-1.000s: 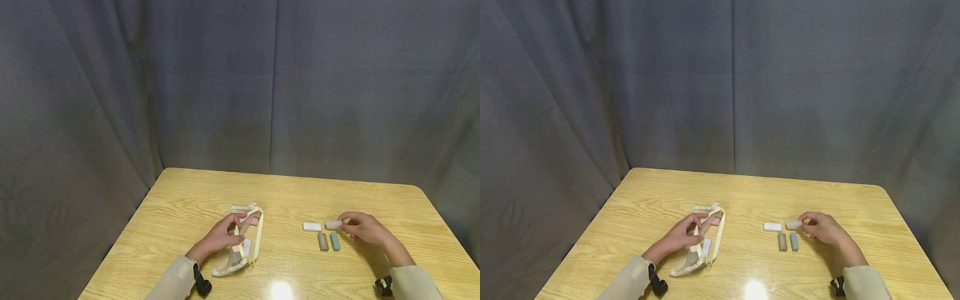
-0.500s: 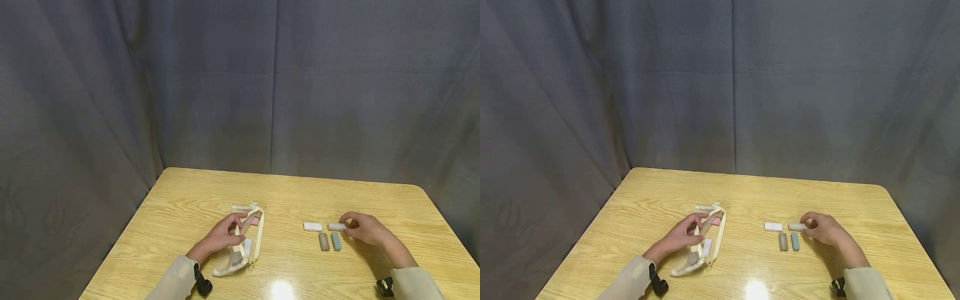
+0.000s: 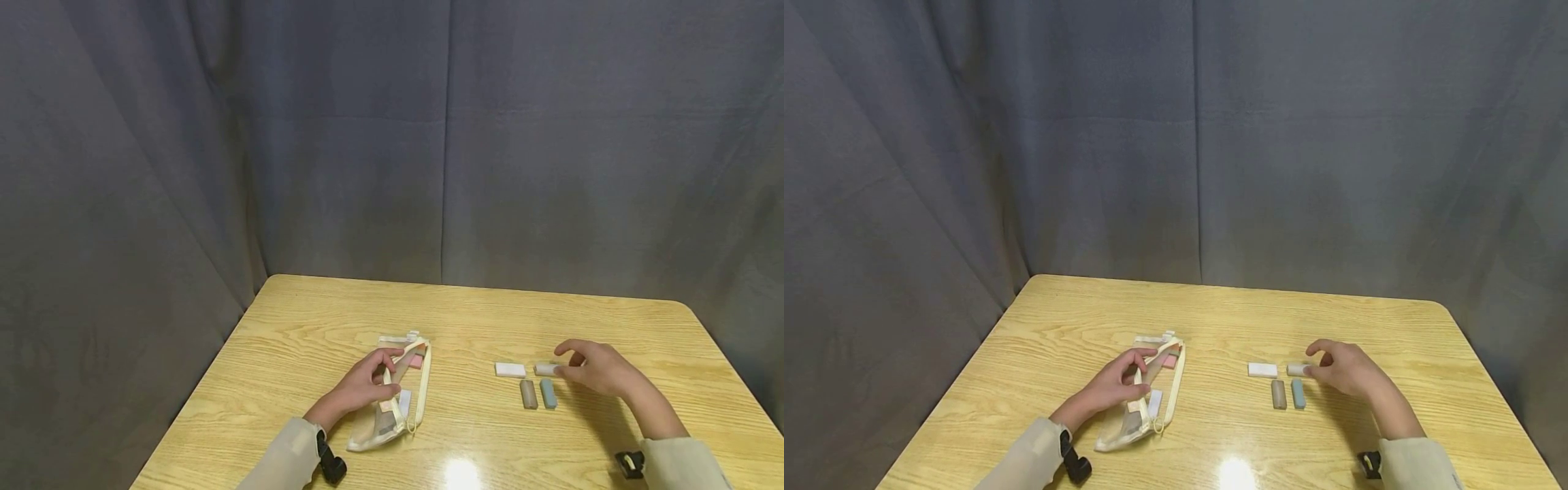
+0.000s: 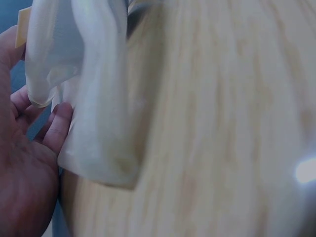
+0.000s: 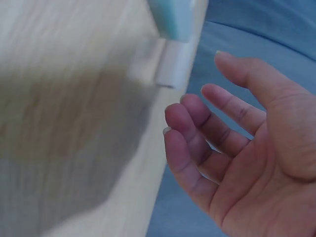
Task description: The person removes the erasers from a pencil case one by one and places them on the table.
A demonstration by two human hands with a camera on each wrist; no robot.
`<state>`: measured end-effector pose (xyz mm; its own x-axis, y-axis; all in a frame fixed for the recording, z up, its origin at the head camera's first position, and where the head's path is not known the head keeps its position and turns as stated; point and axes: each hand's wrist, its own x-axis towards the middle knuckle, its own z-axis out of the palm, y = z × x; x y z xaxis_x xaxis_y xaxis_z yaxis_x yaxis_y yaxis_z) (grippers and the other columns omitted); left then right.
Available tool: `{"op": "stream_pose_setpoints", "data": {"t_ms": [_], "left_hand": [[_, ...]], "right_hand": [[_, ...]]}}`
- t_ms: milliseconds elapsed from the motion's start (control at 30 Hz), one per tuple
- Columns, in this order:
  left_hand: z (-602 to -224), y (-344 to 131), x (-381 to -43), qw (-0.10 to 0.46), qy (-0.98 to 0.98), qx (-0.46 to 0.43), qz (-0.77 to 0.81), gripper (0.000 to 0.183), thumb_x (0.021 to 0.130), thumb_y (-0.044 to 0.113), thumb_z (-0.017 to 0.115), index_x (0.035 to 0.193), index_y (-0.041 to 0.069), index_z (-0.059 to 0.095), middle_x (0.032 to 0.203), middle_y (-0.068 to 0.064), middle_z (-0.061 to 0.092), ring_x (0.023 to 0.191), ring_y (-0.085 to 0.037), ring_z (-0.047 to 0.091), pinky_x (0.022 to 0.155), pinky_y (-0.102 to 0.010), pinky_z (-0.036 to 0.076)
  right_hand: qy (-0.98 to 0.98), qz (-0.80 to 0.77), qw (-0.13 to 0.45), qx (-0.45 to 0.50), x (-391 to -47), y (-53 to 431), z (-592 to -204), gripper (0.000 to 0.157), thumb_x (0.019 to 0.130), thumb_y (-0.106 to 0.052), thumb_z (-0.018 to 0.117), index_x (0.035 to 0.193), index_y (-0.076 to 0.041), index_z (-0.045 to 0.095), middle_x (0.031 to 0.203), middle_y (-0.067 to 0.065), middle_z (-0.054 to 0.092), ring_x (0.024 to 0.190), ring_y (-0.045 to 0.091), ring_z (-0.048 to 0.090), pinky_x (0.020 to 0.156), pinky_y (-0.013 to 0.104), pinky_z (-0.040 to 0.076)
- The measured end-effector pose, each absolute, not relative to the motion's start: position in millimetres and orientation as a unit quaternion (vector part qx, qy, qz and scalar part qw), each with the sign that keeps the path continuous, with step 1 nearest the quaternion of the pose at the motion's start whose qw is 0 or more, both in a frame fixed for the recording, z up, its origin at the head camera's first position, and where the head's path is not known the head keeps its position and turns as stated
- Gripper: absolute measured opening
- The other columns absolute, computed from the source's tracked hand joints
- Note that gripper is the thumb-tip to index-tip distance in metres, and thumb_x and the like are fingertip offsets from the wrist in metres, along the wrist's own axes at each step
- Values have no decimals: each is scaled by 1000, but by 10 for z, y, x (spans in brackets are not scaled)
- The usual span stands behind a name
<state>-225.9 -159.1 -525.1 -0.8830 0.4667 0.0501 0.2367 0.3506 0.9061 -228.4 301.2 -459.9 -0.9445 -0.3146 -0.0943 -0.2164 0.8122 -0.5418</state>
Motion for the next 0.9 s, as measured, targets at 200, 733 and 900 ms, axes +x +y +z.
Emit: {"op": "stream_pose_setpoints", "data": {"t_ms": [200,733,900], "left_hand": [[-5262,-1602,-2254,114,810,217,532,24,90,13,73,104,10,55,153,2,47,134,-26,47,99,-41,40],[-5250,-1595,-2260,117,810,215,533,23,90,14,73,104,11,54,153,1,46,141,-30,43,105,-48,40],[-5239,-1584,-2243,116,810,216,533,24,90,14,73,104,10,54,154,0,46,137,-28,46,100,-43,41]], "right_hand": [[939,-293,96,-152,-2237,2891,-4442,44,95,-30,71,127,-1,62,94,5,66,75,18,60,63,35,48],[886,-393,144,-202,-2141,2468,-4210,48,95,-31,72,133,-4,58,97,6,67,79,28,66,64,41,56],[880,-392,144,-225,-2126,2301,-4267,51,95,-31,72,137,-6,56,96,5,67,75,25,65,62,39,55]]}}
